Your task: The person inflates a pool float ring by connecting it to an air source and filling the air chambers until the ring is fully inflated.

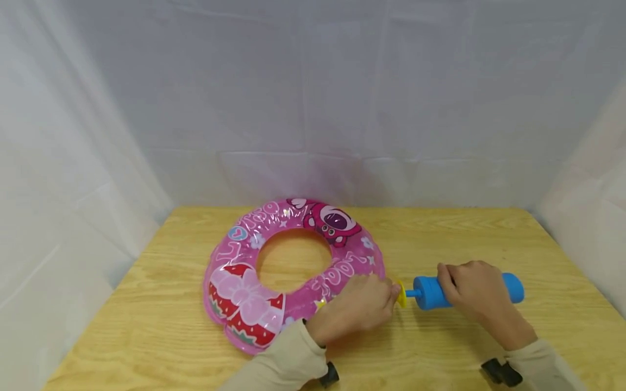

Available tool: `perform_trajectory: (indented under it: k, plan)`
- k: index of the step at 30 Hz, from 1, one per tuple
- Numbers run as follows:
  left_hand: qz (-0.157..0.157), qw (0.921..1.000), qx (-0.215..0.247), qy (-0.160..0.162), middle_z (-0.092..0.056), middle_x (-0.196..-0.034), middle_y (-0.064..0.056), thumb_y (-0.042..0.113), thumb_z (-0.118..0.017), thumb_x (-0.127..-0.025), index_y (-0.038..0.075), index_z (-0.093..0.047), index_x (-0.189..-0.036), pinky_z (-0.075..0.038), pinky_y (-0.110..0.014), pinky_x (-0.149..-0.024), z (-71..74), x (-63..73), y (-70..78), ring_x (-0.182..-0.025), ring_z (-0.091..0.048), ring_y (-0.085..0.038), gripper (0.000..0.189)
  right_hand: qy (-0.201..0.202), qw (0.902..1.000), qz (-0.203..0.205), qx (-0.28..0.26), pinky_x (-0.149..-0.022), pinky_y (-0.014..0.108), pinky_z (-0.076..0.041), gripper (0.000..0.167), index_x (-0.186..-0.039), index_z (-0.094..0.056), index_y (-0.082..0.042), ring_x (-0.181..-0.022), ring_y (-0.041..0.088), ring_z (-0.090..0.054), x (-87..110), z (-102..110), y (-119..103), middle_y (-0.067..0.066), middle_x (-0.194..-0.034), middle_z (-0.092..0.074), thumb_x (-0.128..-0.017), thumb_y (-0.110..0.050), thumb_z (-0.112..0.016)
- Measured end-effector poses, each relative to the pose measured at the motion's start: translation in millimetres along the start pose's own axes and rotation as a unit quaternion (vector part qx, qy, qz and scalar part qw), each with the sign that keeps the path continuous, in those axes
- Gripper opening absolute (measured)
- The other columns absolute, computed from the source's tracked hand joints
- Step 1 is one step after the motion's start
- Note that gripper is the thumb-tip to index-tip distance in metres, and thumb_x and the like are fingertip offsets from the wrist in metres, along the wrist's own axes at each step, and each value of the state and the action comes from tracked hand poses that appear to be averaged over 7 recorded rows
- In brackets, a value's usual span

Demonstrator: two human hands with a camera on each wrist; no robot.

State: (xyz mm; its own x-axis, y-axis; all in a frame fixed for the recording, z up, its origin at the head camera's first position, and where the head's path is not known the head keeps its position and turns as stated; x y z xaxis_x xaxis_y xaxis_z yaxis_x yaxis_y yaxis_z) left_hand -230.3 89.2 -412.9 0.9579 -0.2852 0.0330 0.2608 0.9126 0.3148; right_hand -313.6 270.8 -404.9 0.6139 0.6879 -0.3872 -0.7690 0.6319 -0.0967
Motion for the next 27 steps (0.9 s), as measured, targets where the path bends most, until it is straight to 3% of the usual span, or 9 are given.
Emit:
perform_trajectory:
  k: [6, 11, 18, 27]
  plan:
    - [-0.002, 0.9998, 0.015, -0.012, -0.042, -0.059, 0.004, 0.030, -0.034, -0.106, 0.016, -0.049, -0.071, -0.035, -0.020, -0.048, 1.0, 0.2, 0.4, -0.051, -0.043, -0.009, 0.040, -0.015, 0.9998, -0.008, -0.011, -0.042, 0.029, -0.024, 0.049, -0.052, -0.037, -0.022, -0.043, 0.009, -0.027, -1.6, -1.0, -6.3, -0.007, -0.047, -0.021, -0.099, -0.019, -0.049]
    - [-0.010, 0.9999, 0.005, -0.003, -0.043, -0.059, 0.004, 0.028, -0.034, -0.106, 0.015, -0.049, -0.071, -0.037, -0.021, -0.050, 1.2, -0.3, 0.7, -0.052, -0.044, -0.009, 0.040, -0.025, 0.9994, -0.019, -0.017, -0.043, 0.030, -0.025, 0.049, -0.051, -0.038, -0.023, -0.044, 0.009, -0.027, -2.8, -0.7, -12.0, -0.006, -0.047, -0.022, -0.099, -0.019, -0.048]
    - [-0.018, 0.9995, -0.025, 0.012, -0.043, -0.059, 0.004, 0.026, -0.035, -0.105, 0.014, -0.051, -0.071, -0.037, -0.023, -0.048, -1.8, -0.2, 1.5, -0.051, -0.043, -0.009, 0.040, -0.011, 0.9997, -0.013, -0.015, -0.042, 0.028, -0.025, 0.050, -0.050, -0.033, -0.022, -0.041, 0.009, -0.025, -4.6, -3.4, -17.7, -0.007, -0.046, -0.020, -0.097, -0.017, -0.050]
    - [-0.020, 0.9996, -0.018, 0.006, -0.041, -0.058, 0.004, 0.027, -0.035, -0.105, 0.014, -0.051, -0.072, -0.035, -0.021, -0.046, -1.7, -0.6, 0.5, -0.050, -0.042, -0.009, 0.039, 0.011, 0.9998, 0.002, -0.016, -0.040, 0.028, -0.023, 0.051, -0.049, -0.032, -0.022, -0.040, 0.008, -0.023, -5.1, -1.6, -24.2, -0.008, -0.045, -0.019, -0.096, -0.016, -0.051]
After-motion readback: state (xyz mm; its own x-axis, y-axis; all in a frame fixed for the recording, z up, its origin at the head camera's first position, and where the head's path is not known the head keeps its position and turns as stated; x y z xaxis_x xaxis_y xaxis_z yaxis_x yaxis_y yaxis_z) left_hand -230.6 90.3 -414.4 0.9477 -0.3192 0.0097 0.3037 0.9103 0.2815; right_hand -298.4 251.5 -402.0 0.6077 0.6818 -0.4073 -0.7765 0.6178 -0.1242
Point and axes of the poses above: each hand's wrist, its own x-axis away from the middle knuckle, its own z-axis out of the back of the hand, y = z × x, the point moved 3 cm from there along -x, towards the middle knuckle
